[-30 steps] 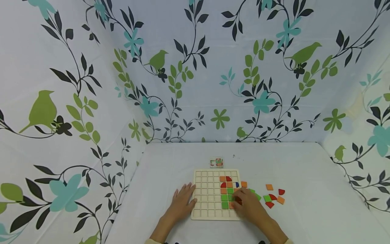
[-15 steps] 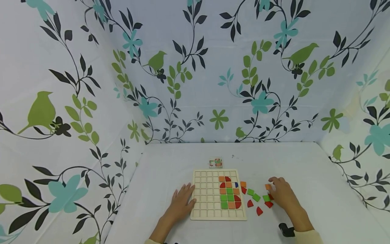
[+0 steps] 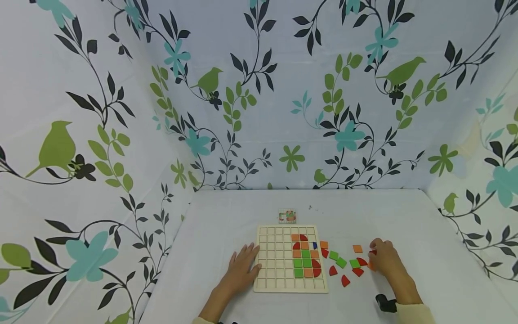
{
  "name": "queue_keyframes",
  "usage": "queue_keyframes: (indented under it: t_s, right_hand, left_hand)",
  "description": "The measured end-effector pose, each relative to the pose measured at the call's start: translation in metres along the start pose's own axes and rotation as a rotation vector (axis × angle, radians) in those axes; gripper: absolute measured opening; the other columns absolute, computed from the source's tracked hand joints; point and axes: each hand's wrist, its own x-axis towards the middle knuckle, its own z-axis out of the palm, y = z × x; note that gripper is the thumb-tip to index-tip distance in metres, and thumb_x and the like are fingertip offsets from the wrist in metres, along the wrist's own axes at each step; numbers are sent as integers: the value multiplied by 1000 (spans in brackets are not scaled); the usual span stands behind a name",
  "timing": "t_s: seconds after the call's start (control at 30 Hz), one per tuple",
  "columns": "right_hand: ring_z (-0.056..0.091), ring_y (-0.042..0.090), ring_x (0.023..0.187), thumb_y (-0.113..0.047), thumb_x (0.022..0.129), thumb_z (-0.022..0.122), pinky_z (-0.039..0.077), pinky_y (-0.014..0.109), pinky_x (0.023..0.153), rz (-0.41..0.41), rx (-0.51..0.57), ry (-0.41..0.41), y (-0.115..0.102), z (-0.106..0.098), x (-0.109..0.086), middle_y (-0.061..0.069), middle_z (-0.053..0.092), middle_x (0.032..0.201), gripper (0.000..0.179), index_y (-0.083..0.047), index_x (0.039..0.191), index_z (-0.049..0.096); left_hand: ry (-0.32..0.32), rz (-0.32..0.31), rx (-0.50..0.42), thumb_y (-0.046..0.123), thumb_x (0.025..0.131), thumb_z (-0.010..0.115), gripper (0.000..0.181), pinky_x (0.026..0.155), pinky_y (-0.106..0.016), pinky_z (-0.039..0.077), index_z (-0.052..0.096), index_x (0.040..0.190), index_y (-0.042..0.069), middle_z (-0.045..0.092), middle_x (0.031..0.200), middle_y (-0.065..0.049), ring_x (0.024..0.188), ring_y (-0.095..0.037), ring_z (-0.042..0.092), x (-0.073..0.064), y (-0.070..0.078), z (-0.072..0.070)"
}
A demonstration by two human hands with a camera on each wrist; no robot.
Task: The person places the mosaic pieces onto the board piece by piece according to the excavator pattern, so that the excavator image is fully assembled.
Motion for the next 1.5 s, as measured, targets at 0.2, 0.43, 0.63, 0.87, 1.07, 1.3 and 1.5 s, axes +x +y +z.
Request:
queue_keyframes:
  t_s: [0.2, 0.43, 0.63, 0.87, 1.07, 1.3, 1.5]
  right_hand:
    - [60, 50, 106, -2, 96, 66, 54, 65, 95, -38, 32, 40, 1, 9, 4, 36, 57, 115, 37, 15, 127, 54]
    - [60, 35, 87, -13, 98, 70, 56, 55, 74, -36, 25, 102, 0, 14, 1, 24, 61, 97, 27, 10, 110, 63]
    - [61, 41, 94, -9, 99, 68, 54, 60, 83, -26, 43, 81, -4, 10, 0, 30, 60, 106, 28, 12, 117, 63]
    - [61, 50, 100, -6, 98, 66, 52, 65, 85, -8, 13, 65, -3, 7, -2, 35, 60, 109, 27, 14, 116, 62]
    - [62, 51, 104, -6, 99, 65, 53, 68, 86, -34, 4, 107, 0, 10, 5, 36, 62, 111, 29, 14, 120, 62]
    - [62, 45, 100, -6, 99, 66, 56, 64, 91, -52, 45, 115, 5, 19, 27, 35, 61, 112, 31, 15, 121, 62]
    - [59, 39, 97, -7, 100, 66, 56, 60, 90, -64, 65, 58, -4, 21, 48, 31, 60, 111, 30, 13, 122, 63]
  left_hand:
    - [4, 1, -4, 36, 108, 56, 61, 125, -73, 10, 40, 163, 13, 34, 171, -16, 160, -42, 25, 0, 2, -2]
    - [1, 6, -9, 35, 108, 57, 61, 124, -74, 10, 41, 162, 12, 35, 170, -17, 159, -43, 26, 0, 3, -3]
    - [-14, -13, -4, 36, 108, 57, 61, 126, -72, 9, 40, 163, 14, 34, 171, -14, 160, -41, 24, 1, 2, -3]
    - [-9, -7, -8, 35, 108, 57, 61, 125, -73, 9, 41, 162, 13, 34, 170, -16, 160, -42, 25, -1, 2, -3]
    - [-3, 4, 0, 35, 108, 57, 61, 125, -74, 11, 42, 162, 12, 35, 170, -16, 159, -42, 26, 0, 2, -1]
    - [-5, -2, -2, 36, 108, 57, 61, 125, -73, 10, 41, 163, 13, 34, 171, -15, 160, -41, 26, 0, 2, -1]
    - [-5, 2, -4, 36, 108, 58, 61, 125, -74, 9, 41, 162, 12, 34, 170, -16, 159, -43, 25, 0, 2, -2]
